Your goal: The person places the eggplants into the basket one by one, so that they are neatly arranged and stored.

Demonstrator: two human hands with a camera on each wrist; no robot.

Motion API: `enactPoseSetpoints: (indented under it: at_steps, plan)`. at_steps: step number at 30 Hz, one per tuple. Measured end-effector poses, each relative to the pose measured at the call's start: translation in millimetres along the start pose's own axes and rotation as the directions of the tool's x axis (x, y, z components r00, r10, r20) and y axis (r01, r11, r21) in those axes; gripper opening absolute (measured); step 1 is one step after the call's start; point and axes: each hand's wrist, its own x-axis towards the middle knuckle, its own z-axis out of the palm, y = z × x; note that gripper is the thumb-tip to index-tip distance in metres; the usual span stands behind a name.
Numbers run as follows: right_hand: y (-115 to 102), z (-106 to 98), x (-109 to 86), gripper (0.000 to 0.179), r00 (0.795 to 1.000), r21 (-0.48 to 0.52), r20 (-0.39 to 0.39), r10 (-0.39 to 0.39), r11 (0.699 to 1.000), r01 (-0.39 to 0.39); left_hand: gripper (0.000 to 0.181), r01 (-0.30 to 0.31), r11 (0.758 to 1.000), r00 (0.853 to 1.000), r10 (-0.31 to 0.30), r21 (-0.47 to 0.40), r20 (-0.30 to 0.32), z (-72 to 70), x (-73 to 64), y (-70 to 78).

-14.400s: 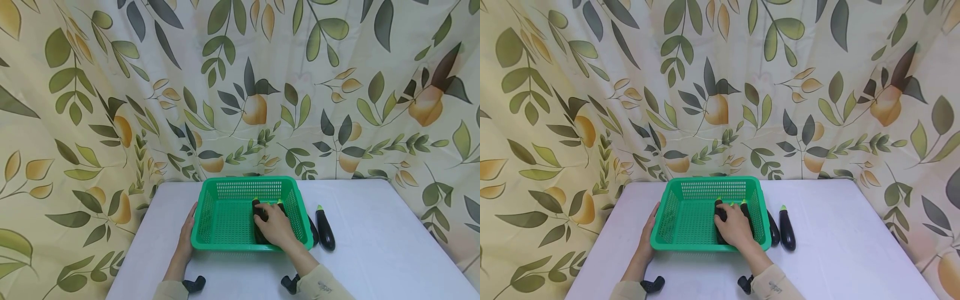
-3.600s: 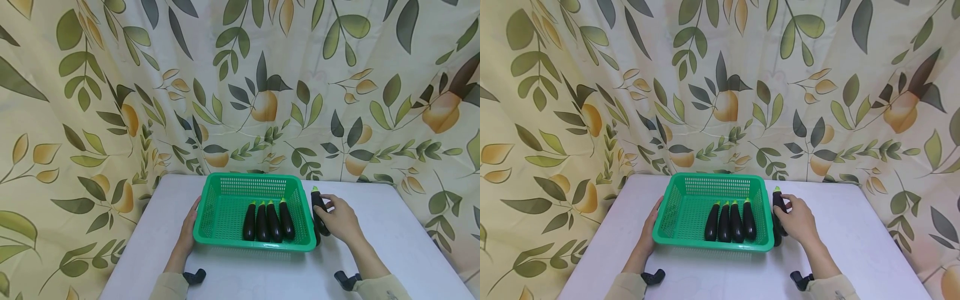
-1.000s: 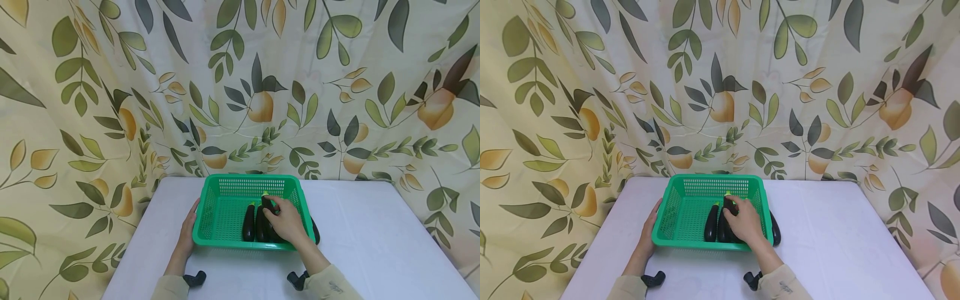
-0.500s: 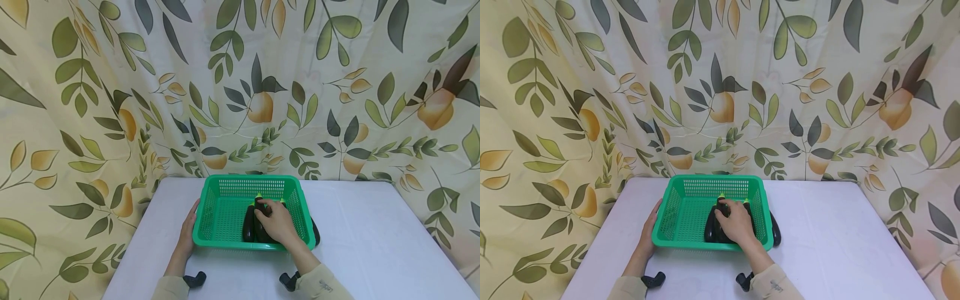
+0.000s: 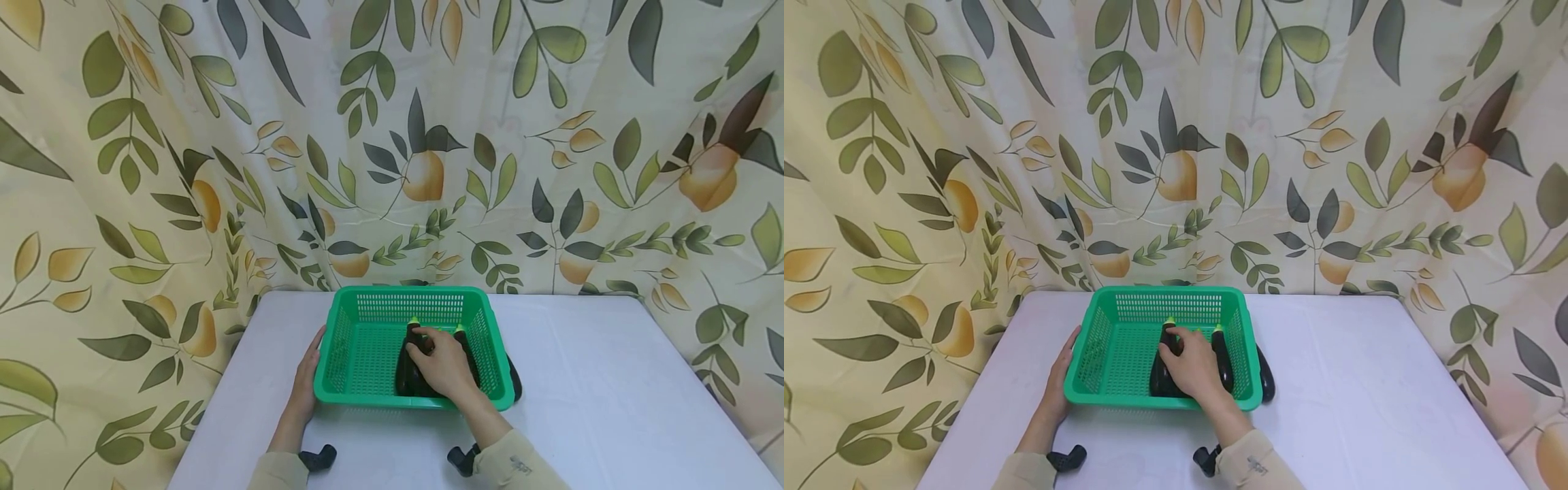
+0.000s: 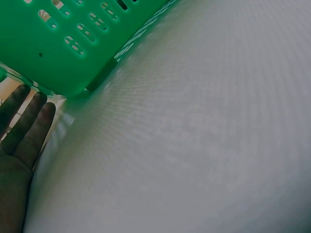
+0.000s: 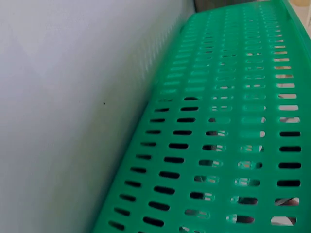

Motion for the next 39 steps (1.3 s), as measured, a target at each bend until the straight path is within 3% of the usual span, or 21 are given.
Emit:
enactPoseSetpoints:
  at_steps: [15,39]
  plan:
    - [-7,13,3.3,0.041,1.0,0.01,0.004,-0.008,1.0,0.008,0.05,0.011,1.0,1.0,-0.011,0.01,-0.004,1.1,-1.1,-0.4]
    - [-19,40,12.3,0.045,0.999,-0.083,0.04,-0.025,0.996,0.028,0.05,0.016,0.999,1.0,-0.016,0.033,-0.004,-0.7,0.1,0.9]
